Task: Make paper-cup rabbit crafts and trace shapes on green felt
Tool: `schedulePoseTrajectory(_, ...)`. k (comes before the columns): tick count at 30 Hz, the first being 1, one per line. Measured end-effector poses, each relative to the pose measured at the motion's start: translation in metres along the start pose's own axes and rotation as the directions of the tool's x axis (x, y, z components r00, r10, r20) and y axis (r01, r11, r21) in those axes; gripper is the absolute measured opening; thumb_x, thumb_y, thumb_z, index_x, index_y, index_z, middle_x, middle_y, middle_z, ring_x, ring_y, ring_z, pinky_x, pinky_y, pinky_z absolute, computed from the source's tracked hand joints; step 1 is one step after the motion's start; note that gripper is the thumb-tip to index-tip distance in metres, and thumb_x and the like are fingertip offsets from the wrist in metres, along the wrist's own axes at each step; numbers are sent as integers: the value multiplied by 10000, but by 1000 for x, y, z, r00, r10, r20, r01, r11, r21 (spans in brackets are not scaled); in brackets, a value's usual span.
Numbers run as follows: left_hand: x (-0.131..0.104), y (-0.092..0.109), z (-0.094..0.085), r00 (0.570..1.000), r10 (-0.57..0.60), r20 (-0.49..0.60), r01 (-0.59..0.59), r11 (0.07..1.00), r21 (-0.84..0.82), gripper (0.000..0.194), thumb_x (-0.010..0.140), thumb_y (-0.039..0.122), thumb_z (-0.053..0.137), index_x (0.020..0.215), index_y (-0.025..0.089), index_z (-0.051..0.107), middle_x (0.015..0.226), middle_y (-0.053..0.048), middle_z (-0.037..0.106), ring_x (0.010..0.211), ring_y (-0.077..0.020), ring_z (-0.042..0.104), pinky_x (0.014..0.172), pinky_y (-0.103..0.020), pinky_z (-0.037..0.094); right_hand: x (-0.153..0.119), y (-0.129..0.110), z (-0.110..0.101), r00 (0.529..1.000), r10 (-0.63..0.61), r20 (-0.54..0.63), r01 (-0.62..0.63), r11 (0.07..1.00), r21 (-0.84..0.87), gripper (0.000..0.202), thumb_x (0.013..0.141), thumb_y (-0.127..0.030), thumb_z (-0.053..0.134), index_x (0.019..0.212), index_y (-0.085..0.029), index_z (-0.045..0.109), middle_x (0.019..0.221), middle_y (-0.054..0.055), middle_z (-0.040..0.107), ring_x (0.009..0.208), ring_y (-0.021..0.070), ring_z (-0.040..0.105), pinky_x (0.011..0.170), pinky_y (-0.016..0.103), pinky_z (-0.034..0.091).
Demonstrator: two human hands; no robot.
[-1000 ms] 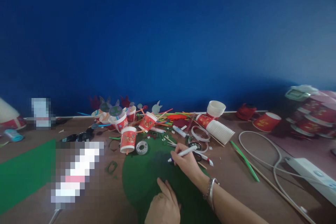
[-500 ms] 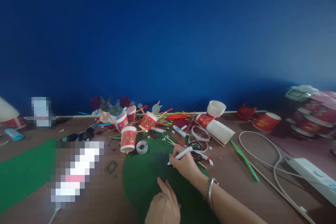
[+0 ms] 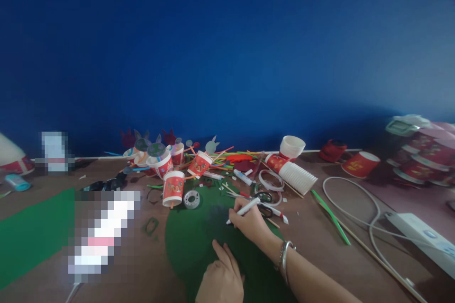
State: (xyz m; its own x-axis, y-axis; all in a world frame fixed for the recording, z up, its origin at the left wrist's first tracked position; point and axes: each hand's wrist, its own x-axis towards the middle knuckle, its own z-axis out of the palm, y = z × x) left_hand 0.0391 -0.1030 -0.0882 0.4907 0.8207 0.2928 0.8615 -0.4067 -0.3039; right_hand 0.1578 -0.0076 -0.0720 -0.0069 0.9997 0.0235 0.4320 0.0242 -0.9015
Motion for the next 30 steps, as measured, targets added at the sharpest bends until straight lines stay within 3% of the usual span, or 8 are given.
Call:
schedulePoseTrajectory(14,0,0,-1,1000,4,13,-4,1000,-2,336,730,261,648,969,33,706,915,-320,668,457,-180,612,399,-242,487,1,2,1,998,-40,-45,38,998,-41,216,663,-197,501,521,-220,341,430,-62,404,441,95,369,432,205,274)
schedulePoseTrajectory(23,-1,1,2,1000,2,18,-2,1000,-1,344,730,267,633,980,41,704,919,-321,665,458,-173,606,405,-234,481,0,-1,0,1000,-3,-8,3,1000,-6,203,639,-187,505,508,-218,352,405,-63,426,416,92,394,412,194,282)
schedulePoseTrajectory(30,2,-1,-5,1000,17,4,-17,1000,2,353,712,283,668,963,39,710,904,-305,679,444,-191,616,392,-251,481,0,-3,0,1000,-12,-23,11,1000,-17,196,644,-194,501,511,-219,359,420,-64,409,423,93,372,418,203,271)
